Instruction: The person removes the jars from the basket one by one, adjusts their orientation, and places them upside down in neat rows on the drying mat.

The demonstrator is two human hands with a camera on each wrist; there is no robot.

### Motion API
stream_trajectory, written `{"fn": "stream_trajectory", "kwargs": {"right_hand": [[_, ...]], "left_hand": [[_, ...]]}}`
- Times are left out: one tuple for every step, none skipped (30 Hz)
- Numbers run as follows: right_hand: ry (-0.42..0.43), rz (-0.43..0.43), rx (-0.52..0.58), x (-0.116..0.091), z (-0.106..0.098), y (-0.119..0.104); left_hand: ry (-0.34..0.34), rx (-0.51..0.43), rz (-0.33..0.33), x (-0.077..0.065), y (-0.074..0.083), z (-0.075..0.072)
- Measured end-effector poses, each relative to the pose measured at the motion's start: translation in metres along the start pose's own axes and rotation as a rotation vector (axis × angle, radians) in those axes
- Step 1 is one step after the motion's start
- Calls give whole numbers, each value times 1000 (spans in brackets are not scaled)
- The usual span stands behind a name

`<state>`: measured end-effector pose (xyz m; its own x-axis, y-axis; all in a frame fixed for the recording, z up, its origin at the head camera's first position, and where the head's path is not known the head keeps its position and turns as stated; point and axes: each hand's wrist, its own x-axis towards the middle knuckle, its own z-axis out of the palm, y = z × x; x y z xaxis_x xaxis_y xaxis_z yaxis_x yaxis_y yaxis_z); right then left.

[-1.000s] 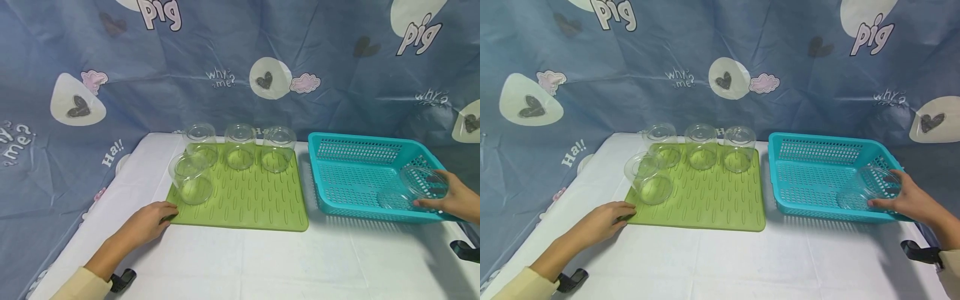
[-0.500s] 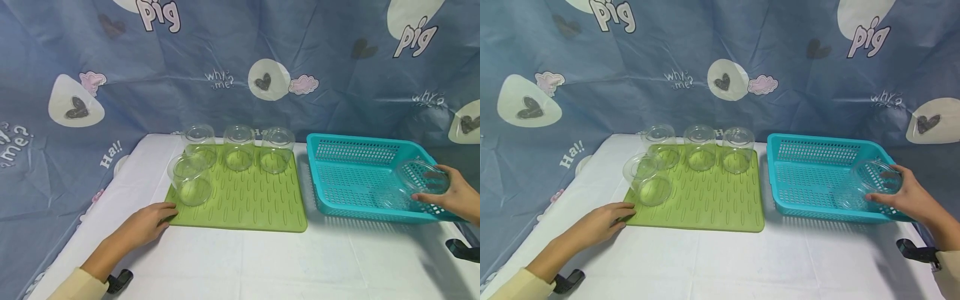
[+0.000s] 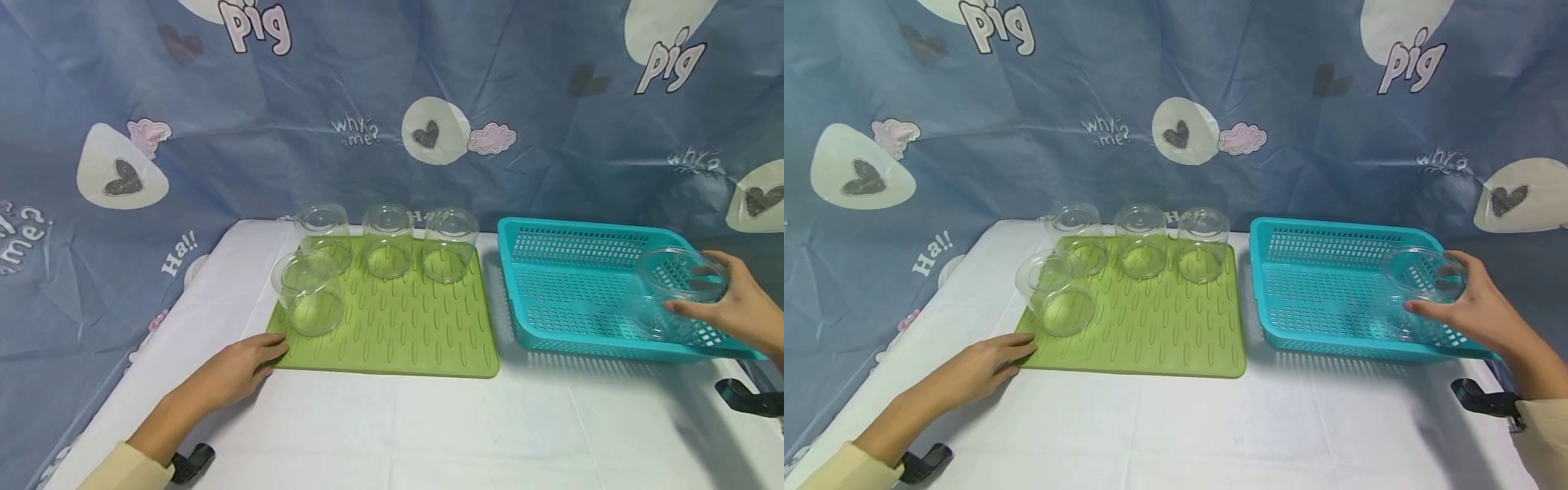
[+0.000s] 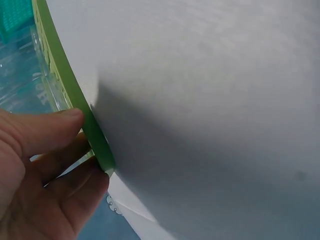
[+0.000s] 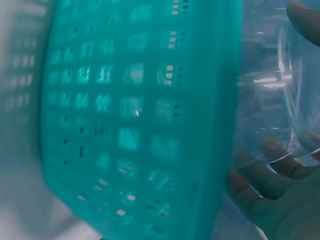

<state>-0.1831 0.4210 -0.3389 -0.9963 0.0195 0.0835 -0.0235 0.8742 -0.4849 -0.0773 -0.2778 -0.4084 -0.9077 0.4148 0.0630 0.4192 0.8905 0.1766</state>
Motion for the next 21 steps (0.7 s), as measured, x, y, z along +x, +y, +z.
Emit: {"fn": "stream_trajectory", "kwargs": {"right_hand": [[9, -10, -3, 0, 0, -4], [12, -26, 1, 1, 0, -7], [14, -36, 3, 1, 0, -10], [16, -52, 6, 1, -1, -13], [16, -65, 11, 1, -1, -16], [20, -78, 11, 2, -1, -19], [21, -88, 13, 2, -1, -22], [22, -96, 11, 2, -1, -24], [23, -102, 10, 3, -1, -26], [24, -112, 8, 3, -1, -29], [25, -119, 6, 3, -1, -31], [26, -126, -2, 3, -1, -34], [28, -133, -10, 3, -1, -36], [28, -139, -16, 3, -2, -39], [30, -151, -19, 3, -2, -43], [35, -166, -25, 4, -3, -47], [37, -180, -32, 4, -3, -52], [41, -192, -38, 4, -4, -57], [46, -203, -49, 5, -5, -63], [51, -212, -64, 6, -6, -69], [59, -221, -84, 7, -7, -75]], "left_hand": [[4, -3, -2, 0, 0, 0], [7, -5, -4, 0, 0, 0], [9, -6, -7, 1, 0, 0], [10, -8, -10, 1, 0, 0], [13, -9, -12, 1, 1, 0], [13, -11, -14, 2, 1, 0], [14, -11, -17, 2, 1, 0], [14, -12, -20, 2, 1, 0], [13, -13, -21, 2, 2, -1], [14, -14, -20, 2, 2, -1], [14, -15, -20, 2, 2, -1], [15, -16, -20, 2, 2, -1], [15, -16, -20, 2, 2, -1], [15, -18, -18, 2, 2, -1], [16, -19, -16, 2, 2, -1], [17, -18, -16, 2, 2, -1], [16, -18, -18, 2, 2, -1], [16, -18, -20, 2, 2, -1], [17, -20, -23, 2, 2, -1], [17, -22, -26, 2, 1, -1], [16, -24, -32, 2, 1, -1]]}}
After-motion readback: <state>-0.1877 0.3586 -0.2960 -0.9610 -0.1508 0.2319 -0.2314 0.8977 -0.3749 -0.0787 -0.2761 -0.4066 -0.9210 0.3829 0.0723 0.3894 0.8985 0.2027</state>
